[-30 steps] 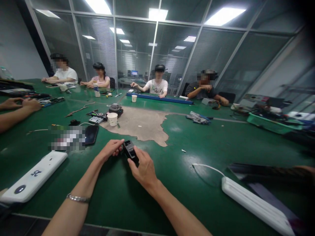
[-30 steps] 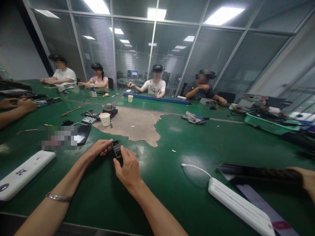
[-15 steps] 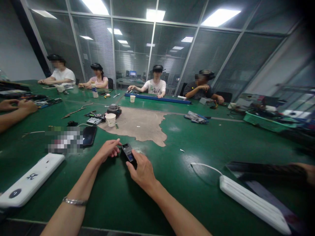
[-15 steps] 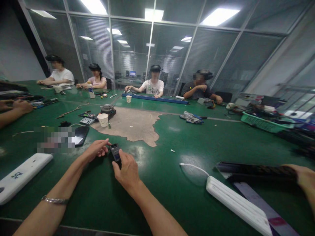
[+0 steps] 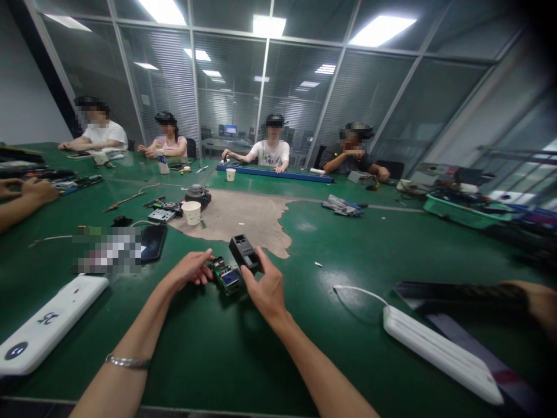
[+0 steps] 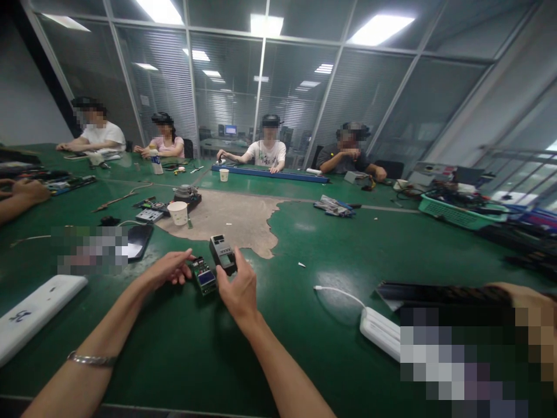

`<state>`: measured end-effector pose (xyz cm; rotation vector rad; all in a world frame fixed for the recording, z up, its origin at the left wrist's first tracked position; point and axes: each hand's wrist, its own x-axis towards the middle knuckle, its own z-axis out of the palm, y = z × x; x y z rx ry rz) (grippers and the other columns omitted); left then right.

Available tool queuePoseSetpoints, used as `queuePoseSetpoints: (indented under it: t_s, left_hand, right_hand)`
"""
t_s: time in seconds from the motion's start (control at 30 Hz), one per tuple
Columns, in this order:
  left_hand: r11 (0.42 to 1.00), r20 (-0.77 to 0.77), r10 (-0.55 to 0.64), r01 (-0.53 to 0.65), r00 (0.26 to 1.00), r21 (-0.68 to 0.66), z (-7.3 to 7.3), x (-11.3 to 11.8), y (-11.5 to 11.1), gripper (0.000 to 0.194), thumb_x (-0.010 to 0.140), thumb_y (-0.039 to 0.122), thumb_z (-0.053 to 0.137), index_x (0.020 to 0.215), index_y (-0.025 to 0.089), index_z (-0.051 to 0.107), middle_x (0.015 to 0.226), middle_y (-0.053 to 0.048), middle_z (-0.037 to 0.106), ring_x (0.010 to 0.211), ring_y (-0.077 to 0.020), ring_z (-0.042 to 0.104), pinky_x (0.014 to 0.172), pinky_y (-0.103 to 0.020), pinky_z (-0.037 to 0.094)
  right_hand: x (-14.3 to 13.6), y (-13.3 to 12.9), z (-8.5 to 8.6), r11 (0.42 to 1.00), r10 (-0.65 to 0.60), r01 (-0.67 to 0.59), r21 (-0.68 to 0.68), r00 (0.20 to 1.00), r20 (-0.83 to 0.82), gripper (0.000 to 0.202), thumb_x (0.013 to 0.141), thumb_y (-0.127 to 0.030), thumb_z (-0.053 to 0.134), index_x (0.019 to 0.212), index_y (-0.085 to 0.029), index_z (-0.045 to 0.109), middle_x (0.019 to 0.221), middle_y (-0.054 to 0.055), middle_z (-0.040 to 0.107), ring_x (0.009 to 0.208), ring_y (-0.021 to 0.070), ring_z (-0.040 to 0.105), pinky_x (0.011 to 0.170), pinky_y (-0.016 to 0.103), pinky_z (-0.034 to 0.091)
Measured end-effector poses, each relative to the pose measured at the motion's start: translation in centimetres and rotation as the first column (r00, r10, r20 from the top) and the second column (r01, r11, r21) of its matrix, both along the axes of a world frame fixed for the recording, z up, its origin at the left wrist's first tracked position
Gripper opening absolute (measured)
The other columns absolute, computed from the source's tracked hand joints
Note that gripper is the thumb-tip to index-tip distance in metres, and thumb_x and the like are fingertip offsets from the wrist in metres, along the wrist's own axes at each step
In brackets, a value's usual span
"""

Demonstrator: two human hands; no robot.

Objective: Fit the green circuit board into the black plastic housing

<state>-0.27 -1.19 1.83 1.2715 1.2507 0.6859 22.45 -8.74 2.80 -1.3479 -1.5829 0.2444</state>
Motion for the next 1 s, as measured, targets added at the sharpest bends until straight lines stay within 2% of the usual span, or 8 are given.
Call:
queuePoseSetpoints:
  t_s: [0.13, 0.2, 0.4, 0.5, 0.6, 0.73, 0.87, 1.0]
  left_hand:
    - [0.999, 0.023, -0.021, 0.022, 1.0, -0.037, -0.1, 0.2, -0.2, 0.07, 0.081, 0.07, 0.051, 0.117, 0.01, 0.052, 0.069, -0.01, 0.071, 0.048, -0.0163, 0.063, 0.044, -0.023, 0.04]
    - [0.999, 0.036, -0.023, 0.024, 0.999, -0.039, -0.3, 0.2, -0.2, 0.07, 0.08, 0.069, 0.052, 0.117, 0.01, 0.052, 0.069, -0.01, 0.071, 0.05, -0.017, 0.064, 0.045, -0.023, 0.041]
    - [0.999, 0.07, -0.018, 0.021, 0.997, -0.042, -0.5, 0.4, -0.1, 0.069, 0.078, 0.07, 0.054, 0.112, 0.01, 0.052, 0.069, -0.009, 0.07, 0.052, -0.0172, 0.065, 0.048, -0.024, 0.044]
    - [0.999, 0.068, -0.025, 0.028, 0.997, -0.042, -0.4, 0.5, -0.2, 0.068, 0.077, 0.072, 0.054, 0.108, 0.011, 0.054, 0.068, -0.009, 0.07, 0.052, -0.0165, 0.065, 0.048, -0.023, 0.044]
    - [0.999, 0.073, -0.041, 0.043, 0.996, -0.032, -0.2, 0.5, -0.4, 0.068, 0.076, 0.073, 0.054, 0.106, 0.011, 0.055, 0.069, -0.009, 0.07, 0.052, -0.0163, 0.065, 0.047, -0.023, 0.043]
    - [0.999, 0.075, -0.036, 0.035, 0.997, 0.011, -0.2, 0.4, -0.4, 0.07, 0.075, 0.074, 0.053, 0.106, 0.011, 0.056, 0.064, -0.006, 0.068, 0.046, -0.0136, 0.06, 0.044, -0.021, 0.039]
    - [0.998, 0.059, -0.016, 0.012, 0.998, 0.062, -0.4, 0.1, -0.2, 0.072, 0.075, 0.075, 0.052, 0.108, 0.012, 0.057, 0.054, 0.001, 0.061, 0.037, -0.0102, 0.049, 0.037, -0.019, 0.031]
    - [0.998, 0.051, -0.013, 0.01, 0.999, 0.061, -0.4, 0.1, -0.2, 0.074, 0.075, 0.077, 0.049, 0.109, 0.012, 0.058, 0.054, 0.0, 0.061, 0.037, -0.0108, 0.049, 0.037, -0.019, 0.03]
  right_hand:
    - [1.4, 0.5, -1.0, 0.989, -0.026, 0.041, -0.141, 0.994, 0.102, 0.052, 0.081, -0.03, 0.059, 0.13, -0.015, 0.052, 0.114, 0.012, 0.066, 0.105, 0.0264, 0.063, 0.093, 0.039, 0.048]
    - [1.7, 0.5, -1.5, 0.982, -0.023, 0.053, -0.18, 0.986, 0.167, 0.05, 0.079, -0.029, 0.061, 0.126, -0.014, 0.055, 0.112, 0.013, 0.067, 0.104, 0.0276, 0.062, 0.093, 0.04, 0.047]
    - [1.6, 0.4, -1.9, 0.988, -0.041, 0.077, -0.133, 0.966, 0.257, 0.058, 0.078, -0.032, 0.063, 0.129, -0.007, 0.052, 0.126, 0.02, 0.058, 0.116, 0.0315, 0.054, 0.102, 0.045, 0.039]
    - [1.7, 0.2, -1.4, 0.989, 0.007, 0.029, -0.145, 0.971, 0.237, 0.047, 0.08, -0.026, 0.059, 0.124, -0.011, 0.056, 0.114, 0.015, 0.065, 0.105, 0.0275, 0.06, 0.094, 0.04, 0.045]
    - [1.6, -0.1, -0.4, 0.991, 0.028, -0.005, -0.135, 0.985, 0.171, 0.036, 0.083, -0.028, 0.057, 0.117, -0.016, 0.06, 0.101, 0.009, 0.069, 0.094, 0.0235, 0.063, 0.085, 0.034, 0.048]
    - [0.4, -0.6, 1.4, 0.993, 0.091, -0.084, -0.081, 0.992, 0.087, 0.035, 0.087, -0.033, 0.054, 0.119, -0.02, 0.059, 0.098, 0.005, 0.069, 0.087, 0.0205, 0.064, 0.078, 0.031, 0.049]
    - [-1.2, -1.3, 2.7, 0.988, 0.145, -0.135, -0.069, 0.974, 0.173, 0.033, 0.085, -0.035, 0.056, 0.113, -0.019, 0.062, 0.096, 0.007, 0.069, 0.085, 0.0218, 0.064, 0.075, 0.031, 0.049]
    - [-2.1, -1.7, 3.0, 0.989, 0.137, -0.116, -0.093, 0.953, 0.269, 0.029, 0.086, -0.034, 0.055, 0.11, -0.019, 0.062, 0.094, 0.008, 0.069, 0.084, 0.0224, 0.064, 0.074, 0.031, 0.048]
